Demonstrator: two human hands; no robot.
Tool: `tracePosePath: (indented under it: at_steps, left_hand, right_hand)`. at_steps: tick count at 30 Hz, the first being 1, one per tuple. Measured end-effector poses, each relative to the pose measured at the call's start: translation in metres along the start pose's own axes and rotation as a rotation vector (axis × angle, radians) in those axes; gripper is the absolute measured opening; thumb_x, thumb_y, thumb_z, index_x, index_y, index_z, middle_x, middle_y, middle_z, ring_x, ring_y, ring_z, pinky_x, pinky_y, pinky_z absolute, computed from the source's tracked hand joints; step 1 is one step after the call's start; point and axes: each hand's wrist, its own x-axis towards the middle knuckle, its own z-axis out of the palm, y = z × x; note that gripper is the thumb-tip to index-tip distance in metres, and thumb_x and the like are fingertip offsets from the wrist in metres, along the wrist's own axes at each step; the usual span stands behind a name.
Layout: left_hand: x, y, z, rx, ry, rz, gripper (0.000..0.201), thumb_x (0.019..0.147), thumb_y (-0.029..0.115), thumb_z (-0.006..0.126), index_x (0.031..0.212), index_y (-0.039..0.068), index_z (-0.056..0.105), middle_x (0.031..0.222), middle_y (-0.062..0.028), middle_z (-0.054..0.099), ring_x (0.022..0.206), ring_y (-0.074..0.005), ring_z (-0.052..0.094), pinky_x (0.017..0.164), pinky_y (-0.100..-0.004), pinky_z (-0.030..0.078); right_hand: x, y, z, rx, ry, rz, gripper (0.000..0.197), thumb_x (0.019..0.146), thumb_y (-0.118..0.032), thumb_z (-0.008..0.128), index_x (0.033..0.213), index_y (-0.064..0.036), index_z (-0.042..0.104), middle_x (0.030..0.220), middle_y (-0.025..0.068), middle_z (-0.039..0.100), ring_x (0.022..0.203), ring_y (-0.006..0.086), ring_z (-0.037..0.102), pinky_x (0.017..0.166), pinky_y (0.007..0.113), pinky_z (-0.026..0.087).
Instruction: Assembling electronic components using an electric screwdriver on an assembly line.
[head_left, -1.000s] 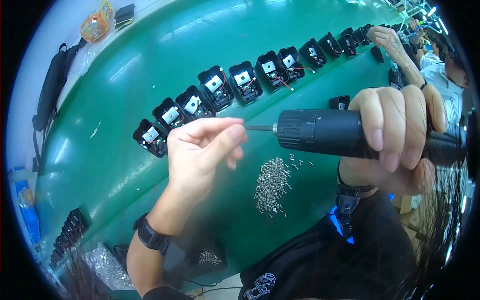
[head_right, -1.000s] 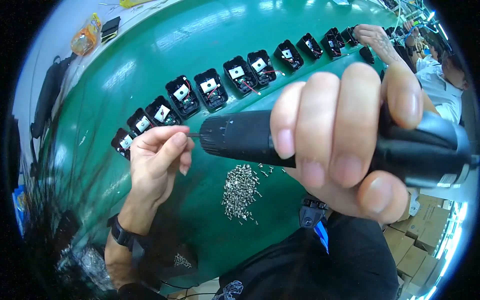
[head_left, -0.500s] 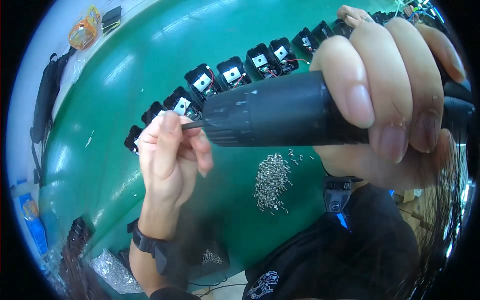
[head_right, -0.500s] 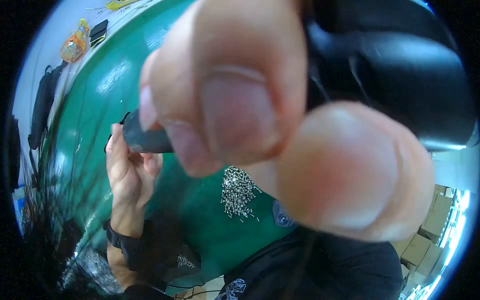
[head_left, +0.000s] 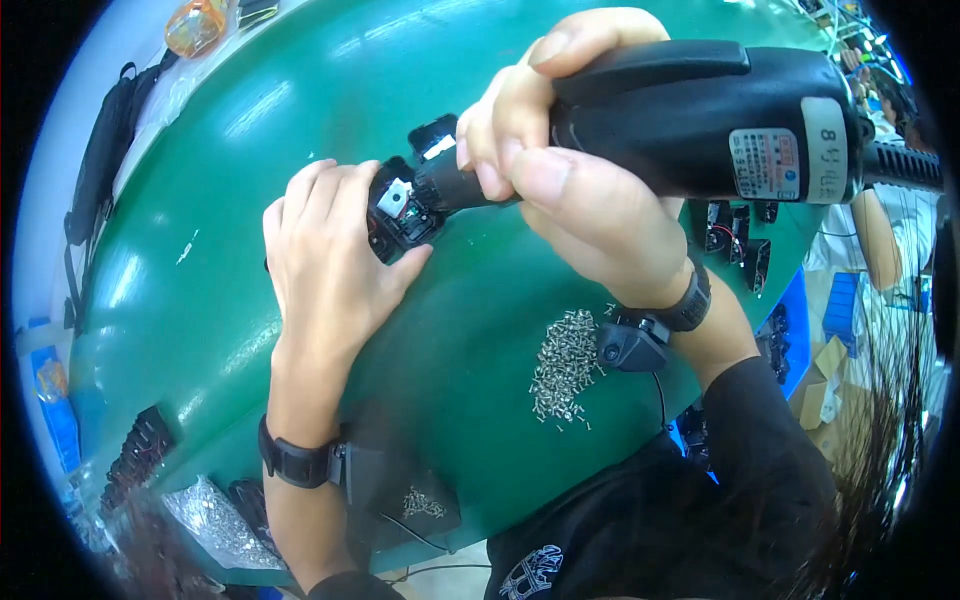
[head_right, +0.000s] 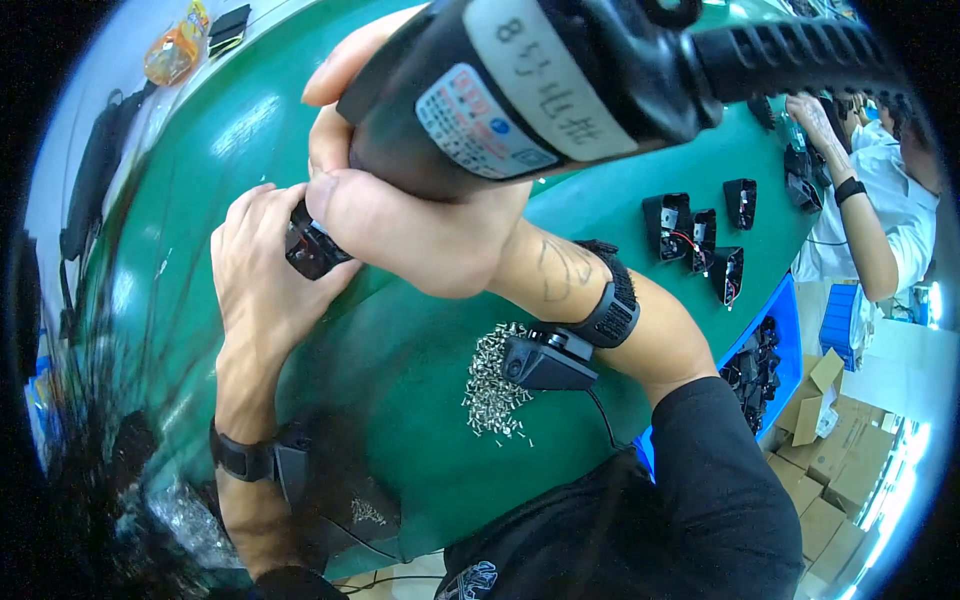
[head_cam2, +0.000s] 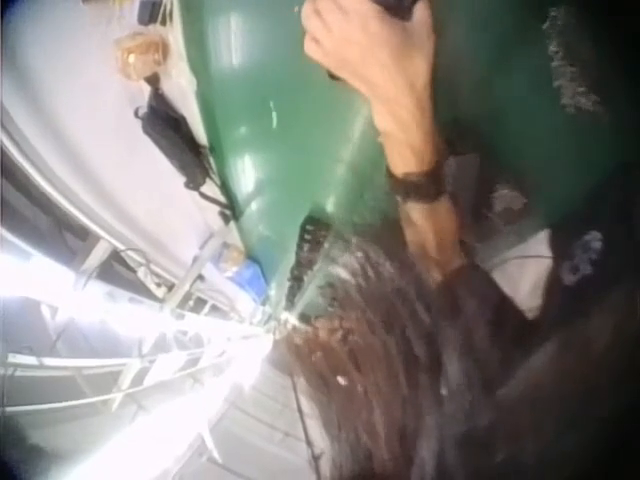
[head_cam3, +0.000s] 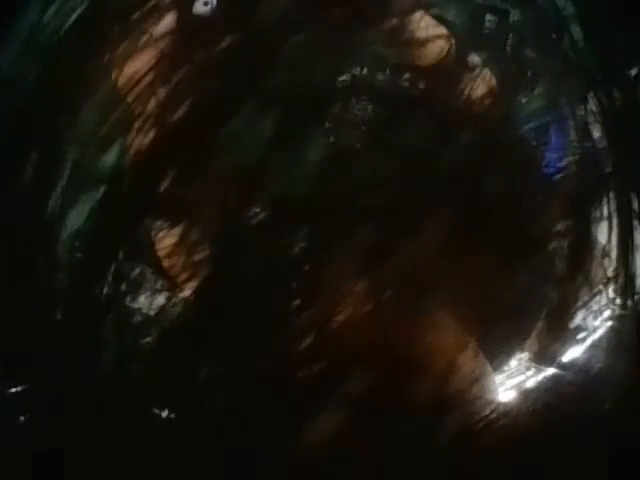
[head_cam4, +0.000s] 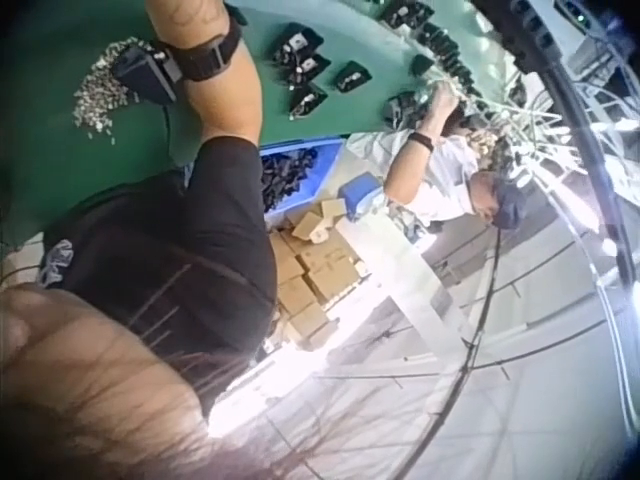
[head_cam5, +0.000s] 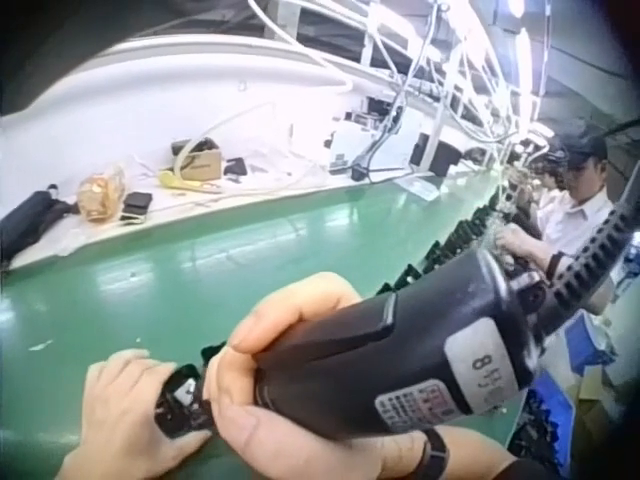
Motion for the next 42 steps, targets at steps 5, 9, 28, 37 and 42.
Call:
tracePosePath:
  at_steps: [5, 9, 28, 37, 42]
  left_hand:
    - [-0.001, -0.002, -0.002, -0.03, 0.022, 0.0, 0.061, 0.052, 0.016, 0.087, 0.107, 0.008, 0.062, 0.101, -0.0087, 0.063, 0.107, -0.0283, 0.056, 0.087, -0.0403, 0.041]
    - [-0.002, -0.006, 0.001, -0.054, -0.004, 0.001, 0.056, 0.052, 0.017, 0.086, 0.102, 0.006, 0.062, 0.097, -0.0094, 0.062, 0.103, -0.0276, 0.057, 0.086, -0.0403, 0.042]
    - [-0.005, -0.021, 0.009, -0.055, 0.066, 0.077, 0.05, 0.051, 0.029, 0.083, 0.093, 0.007, 0.067, 0.086, -0.0073, 0.065, 0.087, -0.0249, 0.06, 0.081, -0.0389, 0.041]
    - [0.002, 0.014, -0.028, 0.039, 0.3, 0.326, 0.045, 0.062, 0.028, 0.08, 0.102, 0.011, 0.067, 0.096, -0.0049, 0.06, 0.096, -0.0262, 0.055, 0.086, -0.0416, 0.037]
    - [-0.018, 0.061, 0.005, -0.421, -0.358, 0.557, 0.004, 0.075, 0.008, 0.063, 0.079, 0.008, 0.066, 0.077, -0.0073, 0.055, 0.073, -0.0253, 0.059, 0.061, -0.0372, 0.046]
  right_hand:
    - [-0.009, 0.01, 0.004, -0.134, 0.017, 0.007, 0.037, 0.078, 0.0, 0.063, 0.112, -0.002, 0.048, 0.08, 0.0045, 0.058, 0.068, 0.0138, 0.059, 0.065, 0.03, 0.048]
    - [-0.014, 0.022, 0.007, -0.235, 0.024, 0.01, 0.036, 0.078, 0.002, 0.063, 0.111, -0.0011, 0.049, 0.08, 0.005, 0.058, 0.068, 0.0134, 0.059, 0.063, 0.029, 0.048]
    - [-0.004, 0.026, 0.02, -0.258, -0.29, 0.311, 0.025, 0.077, 0.006, 0.064, 0.092, -0.0038, 0.047, 0.076, 0.0083, 0.059, 0.07, 0.0136, 0.058, 0.065, 0.028, 0.049]
    - [-0.026, -0.085, 0.014, -0.199, 0.131, 0.362, 0.044, 0.075, -0.009, 0.065, 0.114, -0.0098, 0.046, 0.07, 0.0002, 0.049, 0.062, 0.0157, 0.053, 0.066, 0.032, 0.044]
    - [-0.038, -0.128, -0.007, -0.23, -0.05, 0.289, 0.041, 0.074, -0.012, 0.068, 0.107, -0.0131, 0.044, 0.071, -0.0023, 0.053, 0.059, 0.0141, 0.053, 0.065, 0.031, 0.044]
